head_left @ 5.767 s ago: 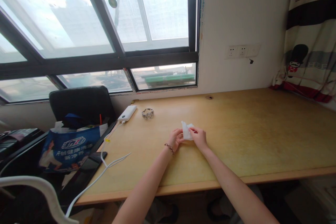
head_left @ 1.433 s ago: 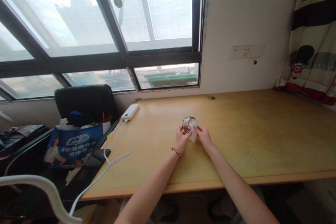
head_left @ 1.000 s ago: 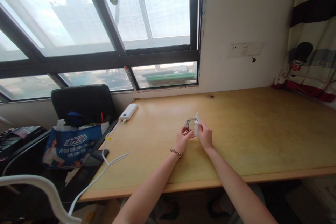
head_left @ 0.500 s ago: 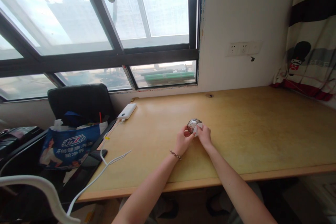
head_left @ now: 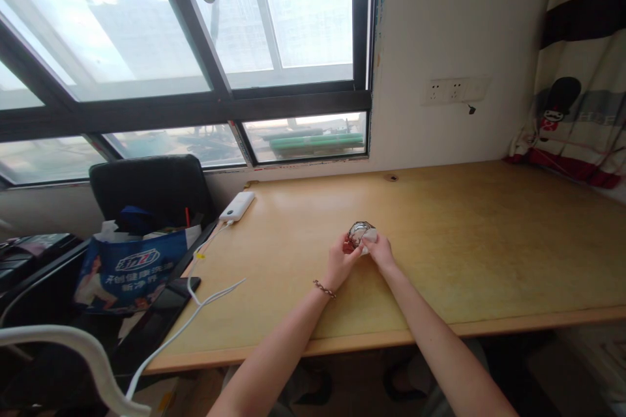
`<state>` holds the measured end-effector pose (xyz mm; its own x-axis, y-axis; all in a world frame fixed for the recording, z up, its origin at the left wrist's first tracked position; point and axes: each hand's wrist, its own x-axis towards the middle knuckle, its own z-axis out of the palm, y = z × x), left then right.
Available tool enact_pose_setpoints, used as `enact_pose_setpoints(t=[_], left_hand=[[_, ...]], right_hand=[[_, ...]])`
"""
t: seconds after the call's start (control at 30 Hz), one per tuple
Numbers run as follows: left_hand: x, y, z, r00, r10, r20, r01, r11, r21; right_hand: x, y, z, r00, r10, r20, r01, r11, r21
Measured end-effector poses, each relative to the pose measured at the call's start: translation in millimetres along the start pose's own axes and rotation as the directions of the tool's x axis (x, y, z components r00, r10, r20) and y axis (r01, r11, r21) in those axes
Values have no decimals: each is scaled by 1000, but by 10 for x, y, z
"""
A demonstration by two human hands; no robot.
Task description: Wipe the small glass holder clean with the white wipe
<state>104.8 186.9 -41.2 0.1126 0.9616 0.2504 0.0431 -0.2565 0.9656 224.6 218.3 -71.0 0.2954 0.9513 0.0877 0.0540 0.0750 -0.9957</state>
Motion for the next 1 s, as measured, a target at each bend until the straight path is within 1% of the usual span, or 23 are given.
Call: enact_pose_setpoints(t=[0.03,0.1,0.17,0.23,0.3,0.37,0.47,0.53,0.6,0.67,0.73,0.8,0.9,0.93,0.97,1.0], left_hand=[[4,1,-1,1000,-9,-4,9,1000,-16],[20,7,-15,1000,-23,-14,22,998,-57],[42,9,-47,999,-34,-33,31,996,-81],[67,0,-94,995,-56,-77,50,995,-82],[87,-19,-141,987,-87,-133,77,994,-72],[97,-42,-177,982,-88,-164,80,995,-52],[101,-69,-194,991,-37,-132,38,999,1],[105,-81,-182,997,-1,-72,5,998,55],[114,-88,-161,1000,28,-4,-27,998,64],[124,-90,-139,996,56,67,-54,998,-25],[126,-86,-123,988,71,137,-49,986,-161],[120,-77,-115,979,66,192,-18,970,-242],[110,-53,-116,979,45,199,6,968,-252],[111,-44,-119,980,43,193,6,969,-247],[116,-36,-122,981,41,190,6,970,-242],[123,-30,-126,981,38,189,8,972,-236]], right_hand=[[-17,-14,-7,999,-30,-30,27,997,-74],[-65,-55,-24,989,-130,-69,109,963,-248],[-115,-105,-35,971,-233,-48,200,908,-369],[-149,-149,-34,958,-286,11,268,881,-389],[-158,-176,-19,952,-298,73,302,873,-382],[-145,-180,4,961,-240,136,273,890,-365],[-111,-156,32,976,-95,198,158,929,-334],[-97,-133,34,980,-80,183,140,930,-340],[-92,-113,28,984,-119,133,161,912,-376],[-96,-98,27,991,-109,77,131,894,-428],[-107,-84,39,999,-24,41,40,898,-438],[-122,-71,62,995,92,38,-73,932,-356],[-138,-59,85,968,225,108,-203,961,-188],[-137,-61,83,962,241,127,-217,960,-175],[-132,-65,75,964,233,131,-206,959,-192],[-126,-74,62,973,197,119,-166,958,-232]])
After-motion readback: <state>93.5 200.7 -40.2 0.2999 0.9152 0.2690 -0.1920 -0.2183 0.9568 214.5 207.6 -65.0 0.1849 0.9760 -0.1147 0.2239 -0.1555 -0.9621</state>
